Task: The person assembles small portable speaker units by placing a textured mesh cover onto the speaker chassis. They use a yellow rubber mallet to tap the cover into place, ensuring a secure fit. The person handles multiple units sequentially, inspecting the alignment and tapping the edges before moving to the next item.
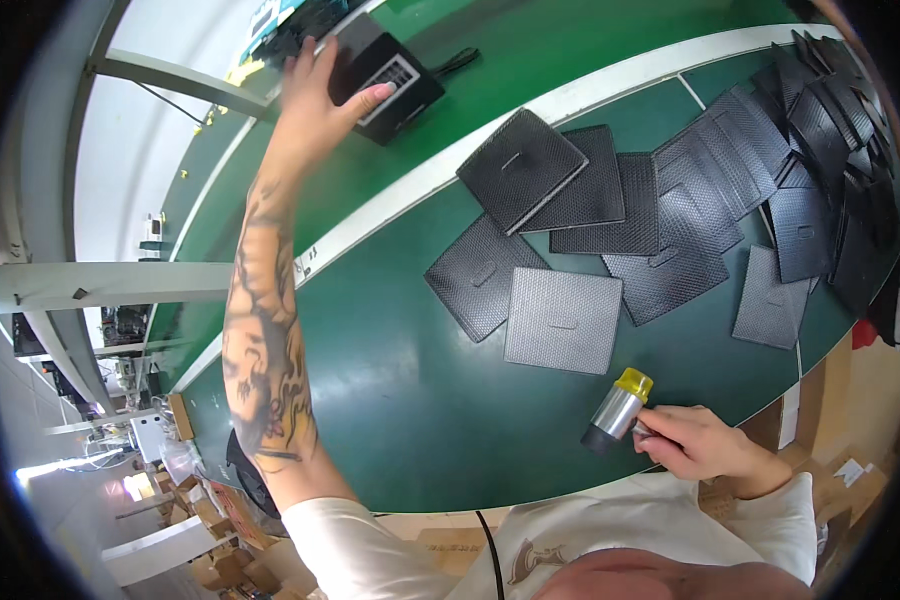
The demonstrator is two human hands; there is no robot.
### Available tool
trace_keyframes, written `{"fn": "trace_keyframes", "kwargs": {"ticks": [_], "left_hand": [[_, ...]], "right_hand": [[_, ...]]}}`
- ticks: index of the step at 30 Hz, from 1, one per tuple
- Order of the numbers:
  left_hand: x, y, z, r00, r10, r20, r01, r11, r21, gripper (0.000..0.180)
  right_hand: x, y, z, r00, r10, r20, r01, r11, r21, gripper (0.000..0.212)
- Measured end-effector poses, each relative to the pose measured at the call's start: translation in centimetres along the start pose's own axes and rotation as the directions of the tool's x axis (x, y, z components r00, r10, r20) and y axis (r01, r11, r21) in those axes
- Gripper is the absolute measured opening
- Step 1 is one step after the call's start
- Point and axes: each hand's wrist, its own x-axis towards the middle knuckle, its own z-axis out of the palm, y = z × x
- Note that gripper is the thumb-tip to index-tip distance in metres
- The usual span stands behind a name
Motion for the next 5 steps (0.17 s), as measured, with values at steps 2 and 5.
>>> {"fn": "trace_keyframes", "kwargs": {"ticks": [2, 5], "left_hand": [[-2.9, 2.3, -2.4, 0.985, 0.023, -0.171, -0.049, 0.988, -0.15, 0.075], [-8.6, 3.3, -3.7, 0.97, 0.001, -0.245, -0.103, 0.908, -0.406, 0.053]], "right_hand": [[0.0, 0.2, 0.0, 1.0, -0.021, -0.001, 0.021, 1.0, -0.004, 0.052], [0.4, -0.1, -0.2, 1.0, -0.002, 0.02, 0.002, 1.0, -0.007, 0.054]]}}
